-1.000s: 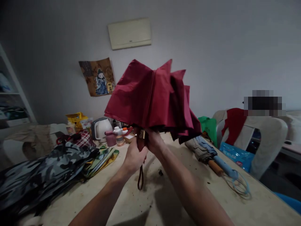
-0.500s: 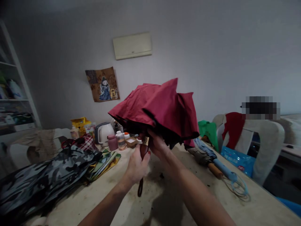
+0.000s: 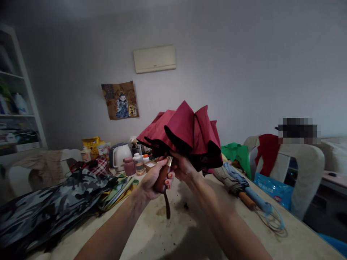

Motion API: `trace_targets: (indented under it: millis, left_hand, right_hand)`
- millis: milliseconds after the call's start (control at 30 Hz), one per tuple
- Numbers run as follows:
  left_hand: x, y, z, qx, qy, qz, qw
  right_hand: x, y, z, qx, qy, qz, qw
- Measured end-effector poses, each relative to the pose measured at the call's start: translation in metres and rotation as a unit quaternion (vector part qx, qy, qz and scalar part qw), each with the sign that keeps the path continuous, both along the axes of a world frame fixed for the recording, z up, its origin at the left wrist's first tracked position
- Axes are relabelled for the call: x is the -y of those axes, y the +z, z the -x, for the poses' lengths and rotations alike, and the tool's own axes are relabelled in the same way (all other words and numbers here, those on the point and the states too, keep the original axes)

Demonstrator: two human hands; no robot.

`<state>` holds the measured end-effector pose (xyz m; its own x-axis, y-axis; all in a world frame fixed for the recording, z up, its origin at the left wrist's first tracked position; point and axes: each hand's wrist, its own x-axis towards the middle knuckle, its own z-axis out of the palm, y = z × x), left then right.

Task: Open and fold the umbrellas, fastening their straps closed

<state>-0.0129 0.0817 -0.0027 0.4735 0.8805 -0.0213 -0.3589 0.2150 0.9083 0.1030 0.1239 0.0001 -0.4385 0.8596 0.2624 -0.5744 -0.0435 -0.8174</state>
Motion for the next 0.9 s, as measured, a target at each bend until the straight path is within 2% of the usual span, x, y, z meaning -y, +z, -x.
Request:
trace_targets:
  millis: [100, 233, 367, 467, 600, 733, 800, 900]
  left_hand:
    - [0.001, 0.001, -0.005, 0.007, 0.018, -0.045, 0.999]
    - [0.002, -0.002, -0.018, 0.007, 0.122, -0.112, 0.986]
    - [0.002, -0.012, -0.028, -0.005, 0.178, -0.151, 0.972]
    - [0.001, -0.015, -0.029, -0.021, 0.201, -0.155, 0.967]
    - [0.001, -0.011, -0.028, -0.039, 0.242, -0.175, 0.954]
    - [0.004, -0.011, -0.025, -0.060, 0.230, -0.163, 0.958]
    - [0.006, -0.016, -0.024, -0.071, 0.212, -0.155, 0.962]
    - [0.010, -0.030, -0.026, -0.098, 0.198, -0.194, 0.956]
  right_hand:
    - [0.000, 0.009, 0.000, 0.005, -0.004, -0.008, 1.000]
    - [0.000, 0.018, 0.006, -0.003, -0.116, -0.037, 0.993]
    - [-0.001, 0.022, 0.013, -0.024, -0.208, -0.079, 0.975]
    - [0.001, 0.024, 0.016, -0.030, -0.223, -0.109, 0.968]
    - [-0.001, 0.023, 0.021, -0.023, -0.235, -0.113, 0.965]
    - [-0.008, 0.026, 0.024, -0.027, -0.228, -0.114, 0.967]
    - [-0.014, 0.032, 0.022, -0.045, -0.228, -0.106, 0.967]
    - [-0.023, 0.046, 0.014, -0.085, -0.234, -0.115, 0.962]
